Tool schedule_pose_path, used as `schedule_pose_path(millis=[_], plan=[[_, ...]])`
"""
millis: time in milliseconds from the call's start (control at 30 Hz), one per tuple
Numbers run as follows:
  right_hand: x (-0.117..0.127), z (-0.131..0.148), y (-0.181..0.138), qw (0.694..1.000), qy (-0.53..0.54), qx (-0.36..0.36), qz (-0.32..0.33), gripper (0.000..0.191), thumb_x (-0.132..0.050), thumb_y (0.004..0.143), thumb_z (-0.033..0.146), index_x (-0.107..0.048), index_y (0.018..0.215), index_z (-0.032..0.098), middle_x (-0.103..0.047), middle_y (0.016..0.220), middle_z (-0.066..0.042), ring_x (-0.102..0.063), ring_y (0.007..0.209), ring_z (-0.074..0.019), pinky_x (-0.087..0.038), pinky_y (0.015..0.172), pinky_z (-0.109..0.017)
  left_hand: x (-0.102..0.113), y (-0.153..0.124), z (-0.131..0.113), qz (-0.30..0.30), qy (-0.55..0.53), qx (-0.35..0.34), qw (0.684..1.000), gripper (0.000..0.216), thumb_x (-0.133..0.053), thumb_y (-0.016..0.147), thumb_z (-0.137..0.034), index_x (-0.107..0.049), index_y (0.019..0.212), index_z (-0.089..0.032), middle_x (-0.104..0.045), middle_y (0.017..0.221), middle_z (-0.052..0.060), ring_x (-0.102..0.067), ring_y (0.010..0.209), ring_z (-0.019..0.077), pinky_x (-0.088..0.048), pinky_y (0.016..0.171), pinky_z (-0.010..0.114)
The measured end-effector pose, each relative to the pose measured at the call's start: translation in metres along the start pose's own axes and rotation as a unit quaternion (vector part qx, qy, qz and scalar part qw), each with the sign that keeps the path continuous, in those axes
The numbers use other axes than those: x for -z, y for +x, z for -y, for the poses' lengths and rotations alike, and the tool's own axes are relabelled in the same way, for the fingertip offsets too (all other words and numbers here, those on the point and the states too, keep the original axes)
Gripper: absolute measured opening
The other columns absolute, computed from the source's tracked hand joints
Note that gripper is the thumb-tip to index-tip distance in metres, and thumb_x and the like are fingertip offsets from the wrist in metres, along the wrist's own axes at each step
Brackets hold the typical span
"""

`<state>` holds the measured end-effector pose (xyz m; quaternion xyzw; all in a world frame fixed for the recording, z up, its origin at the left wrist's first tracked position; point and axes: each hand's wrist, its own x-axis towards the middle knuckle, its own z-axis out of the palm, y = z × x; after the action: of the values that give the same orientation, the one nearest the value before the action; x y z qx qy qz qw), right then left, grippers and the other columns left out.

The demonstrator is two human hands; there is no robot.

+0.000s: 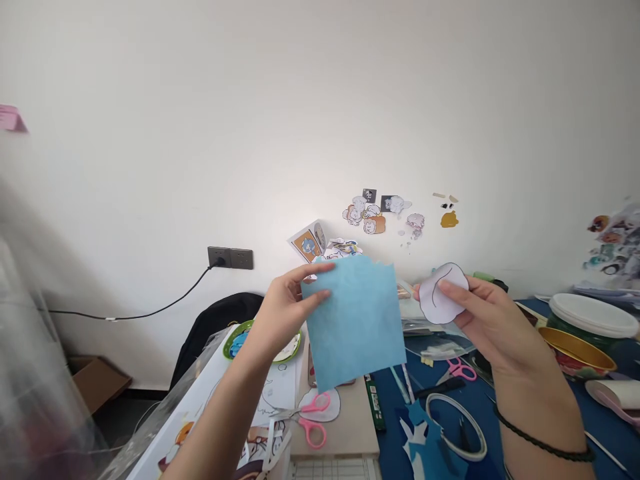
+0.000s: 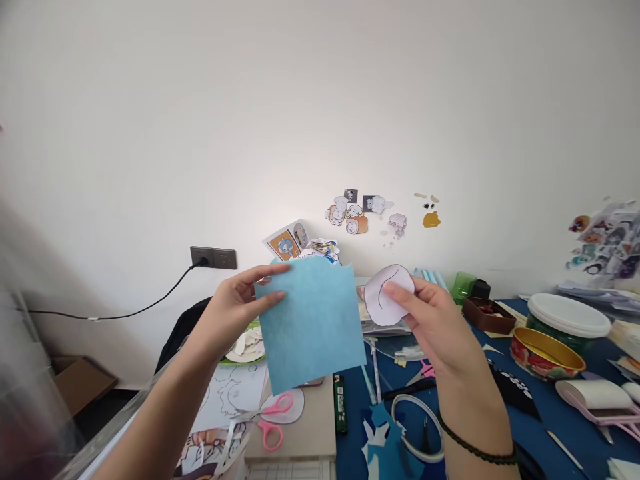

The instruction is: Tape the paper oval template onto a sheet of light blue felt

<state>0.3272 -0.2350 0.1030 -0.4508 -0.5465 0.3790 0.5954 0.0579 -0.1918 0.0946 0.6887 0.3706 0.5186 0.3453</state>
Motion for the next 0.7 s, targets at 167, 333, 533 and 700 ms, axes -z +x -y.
schedule_pose_path(millis=[167, 333, 533, 700], plan=[[0.004, -0.002, 0.005, 0.999, 0.041, 0.008, -0.009, 0.029, -0.072, 0.071, 0.047, -0.072, 0.082, 0.02, -0.072, 0.089, -0.011, -0.064, 0.096, -0.0303, -0.055, 0.072, -0.039, 0.001, 0.004, 0.004, -0.007, -0.101, 0.02, 0.995, 0.035, -0.069, 0.076, -0.029, -0.066, 0.111, -0.024, -0.063, 0.12, 0.005, -0.057, 0.106, 0.0226, -0.052, 0.081, 0.031], [0.007, -0.002, 0.005, 0.998, 0.05, -0.008, 0.032, 0.025, -0.073, 0.072, 0.043, -0.072, 0.078, 0.019, -0.072, 0.084, -0.011, -0.064, 0.093, -0.0299, -0.054, 0.074, -0.04, 0.001, 0.003, 0.001, 0.004, -0.115, 0.035, 0.993, 0.032, -0.069, 0.077, -0.025, -0.066, 0.109, -0.026, -0.064, 0.116, 0.003, -0.06, 0.101, 0.0191, -0.052, 0.079, 0.027], [0.009, -0.003, 0.004, 0.995, 0.048, 0.034, 0.077, 0.021, -0.069, 0.077, 0.04, -0.071, 0.088, 0.023, -0.07, 0.092, -0.008, -0.063, 0.095, -0.0258, -0.053, 0.081, -0.038, 0.002, 0.004, 0.001, 0.012, -0.132, 0.056, 0.99, 0.033, -0.07, 0.076, -0.022, -0.067, 0.108, -0.025, -0.066, 0.112, 0.003, -0.061, 0.101, 0.0197, -0.052, 0.081, 0.029], [0.012, -0.002, 0.001, 0.993, 0.033, 0.032, 0.105, 0.018, -0.068, 0.077, 0.041, -0.073, 0.085, 0.025, -0.07, 0.092, -0.007, -0.063, 0.085, -0.023, -0.055, 0.073, -0.035, 0.001, 0.004, 0.002, 0.01, -0.118, 0.043, 0.992, 0.035, -0.066, 0.078, -0.024, -0.064, 0.113, -0.024, -0.064, 0.117, 0.005, -0.06, 0.103, 0.0219, -0.052, 0.081, 0.032]])
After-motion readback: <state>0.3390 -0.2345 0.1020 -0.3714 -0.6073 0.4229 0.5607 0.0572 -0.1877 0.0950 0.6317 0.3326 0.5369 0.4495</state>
